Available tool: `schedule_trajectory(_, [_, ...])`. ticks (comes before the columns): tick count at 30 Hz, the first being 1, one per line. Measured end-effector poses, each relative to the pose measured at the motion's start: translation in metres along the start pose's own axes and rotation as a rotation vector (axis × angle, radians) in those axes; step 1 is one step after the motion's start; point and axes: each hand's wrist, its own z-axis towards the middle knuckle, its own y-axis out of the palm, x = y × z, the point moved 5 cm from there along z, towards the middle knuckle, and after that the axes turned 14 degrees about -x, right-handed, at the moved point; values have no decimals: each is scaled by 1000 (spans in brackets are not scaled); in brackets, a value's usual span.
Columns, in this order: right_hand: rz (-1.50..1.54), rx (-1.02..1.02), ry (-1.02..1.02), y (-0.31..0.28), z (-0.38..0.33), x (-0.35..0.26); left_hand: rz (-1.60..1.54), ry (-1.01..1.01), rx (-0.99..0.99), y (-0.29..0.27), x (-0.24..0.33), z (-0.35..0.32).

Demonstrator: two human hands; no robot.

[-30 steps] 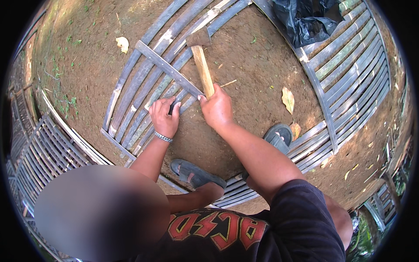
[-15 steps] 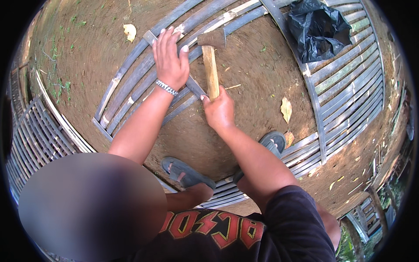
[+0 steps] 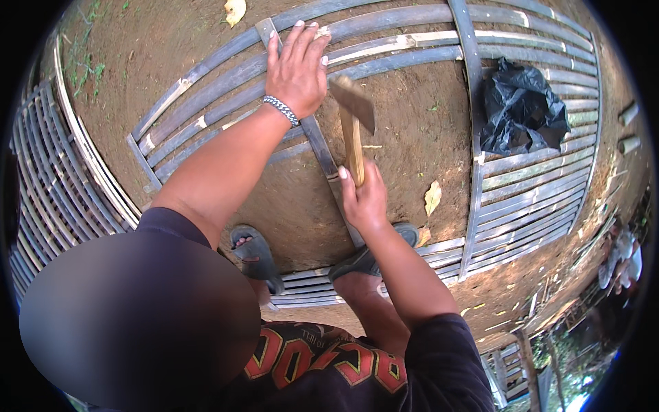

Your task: The person assembles a bamboo structure by placing thin bamboo strips onto a larger frame laid on the ground. They use a hammer to drive nails into the intersections of the strips and frame to secure them in place.

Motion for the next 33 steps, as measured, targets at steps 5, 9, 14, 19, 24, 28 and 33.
schedule_trajectory(5, [-248, -343, -138, -44, -20, 23, 31, 1, -69, 0, 4, 3])
schedule_trajectory(9, [-445, -421, -202, -58, -19, 19, 39, -6, -107, 2, 2, 2])
schedule_trajectory(14, [-598, -434, -284, -66, 4, 16, 38, 9, -104, -1, 4, 2])
schedule_trajectory(19, [-568, -554, -450, -73, 15, -6, 29, 19, -80, 0, 3, 3])
schedule_trajectory(24, [-832, -459, -236, -82, 37, 15, 15, 25, -70, 2, 6, 2])
schedule_trajectory(28, [-654, -590, -630, -78, 25, -29, 28, 15, -81, -3, 2, 0])
schedule_trajectory(33, [-837, -484, -340, -88, 49, 10, 25, 23, -92, 2, 3, 1])
